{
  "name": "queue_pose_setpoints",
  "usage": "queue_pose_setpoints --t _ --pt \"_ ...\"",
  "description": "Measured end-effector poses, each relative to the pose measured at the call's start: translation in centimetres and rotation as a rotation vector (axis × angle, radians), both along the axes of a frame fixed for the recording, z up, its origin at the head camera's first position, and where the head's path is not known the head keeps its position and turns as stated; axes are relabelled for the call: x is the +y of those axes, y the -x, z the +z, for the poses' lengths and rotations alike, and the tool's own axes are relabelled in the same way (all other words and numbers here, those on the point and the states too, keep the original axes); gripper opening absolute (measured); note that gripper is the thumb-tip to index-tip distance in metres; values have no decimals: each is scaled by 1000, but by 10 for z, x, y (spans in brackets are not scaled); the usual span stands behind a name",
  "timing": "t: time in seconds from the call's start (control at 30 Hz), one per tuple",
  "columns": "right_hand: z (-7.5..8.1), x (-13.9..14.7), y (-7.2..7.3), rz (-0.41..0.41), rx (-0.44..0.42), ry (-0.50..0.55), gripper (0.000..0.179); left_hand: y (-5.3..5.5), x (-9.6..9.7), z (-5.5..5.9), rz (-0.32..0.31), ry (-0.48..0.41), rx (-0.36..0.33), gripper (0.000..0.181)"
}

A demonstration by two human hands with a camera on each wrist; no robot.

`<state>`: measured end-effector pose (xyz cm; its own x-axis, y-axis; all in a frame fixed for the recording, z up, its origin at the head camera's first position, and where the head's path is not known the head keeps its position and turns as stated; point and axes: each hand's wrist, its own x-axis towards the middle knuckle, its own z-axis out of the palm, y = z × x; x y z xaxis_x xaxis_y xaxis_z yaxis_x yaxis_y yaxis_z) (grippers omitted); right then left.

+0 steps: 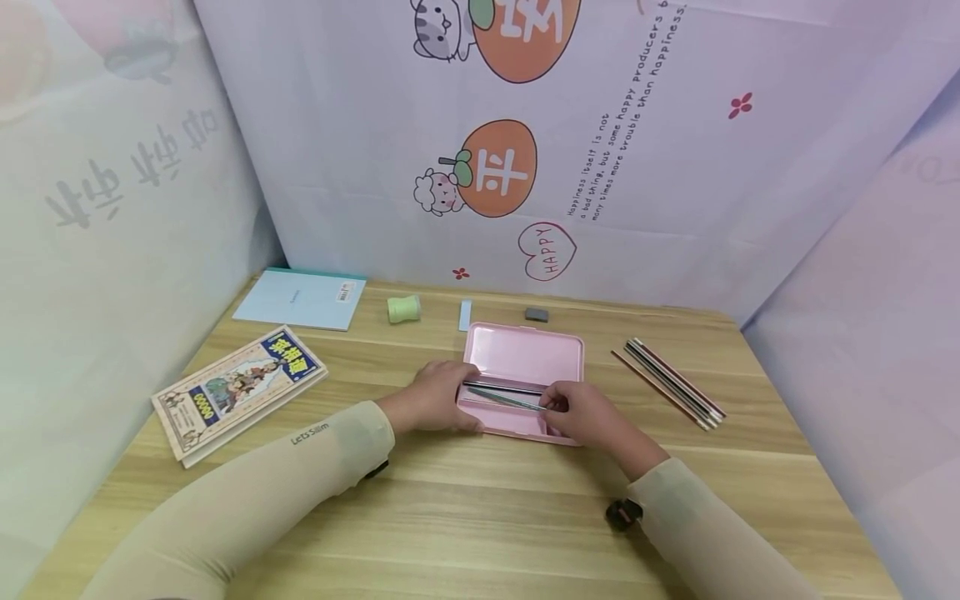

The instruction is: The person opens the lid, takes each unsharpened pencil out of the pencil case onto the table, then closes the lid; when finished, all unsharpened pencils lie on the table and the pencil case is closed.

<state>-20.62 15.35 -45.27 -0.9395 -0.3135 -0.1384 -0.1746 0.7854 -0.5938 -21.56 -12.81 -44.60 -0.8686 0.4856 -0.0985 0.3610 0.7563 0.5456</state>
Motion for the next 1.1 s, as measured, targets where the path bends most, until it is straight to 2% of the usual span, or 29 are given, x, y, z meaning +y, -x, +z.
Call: queue_pose_setpoints --t 0.37,0.6,0.83,1.1 --pt "2 10 -3 -25 20 145 9 1 0 -1 -15 -11 5 86" --pt "8 27 0 -85 26 218 13 1 0 -1 -8 -12 -5 89" --pt "20 59 5 -176 124 148 15 1 -1 -2 -3 -12 -1 88" --pt "27 119 16 -289 139 37 29 0 0 0 -8 -8 -6 87"
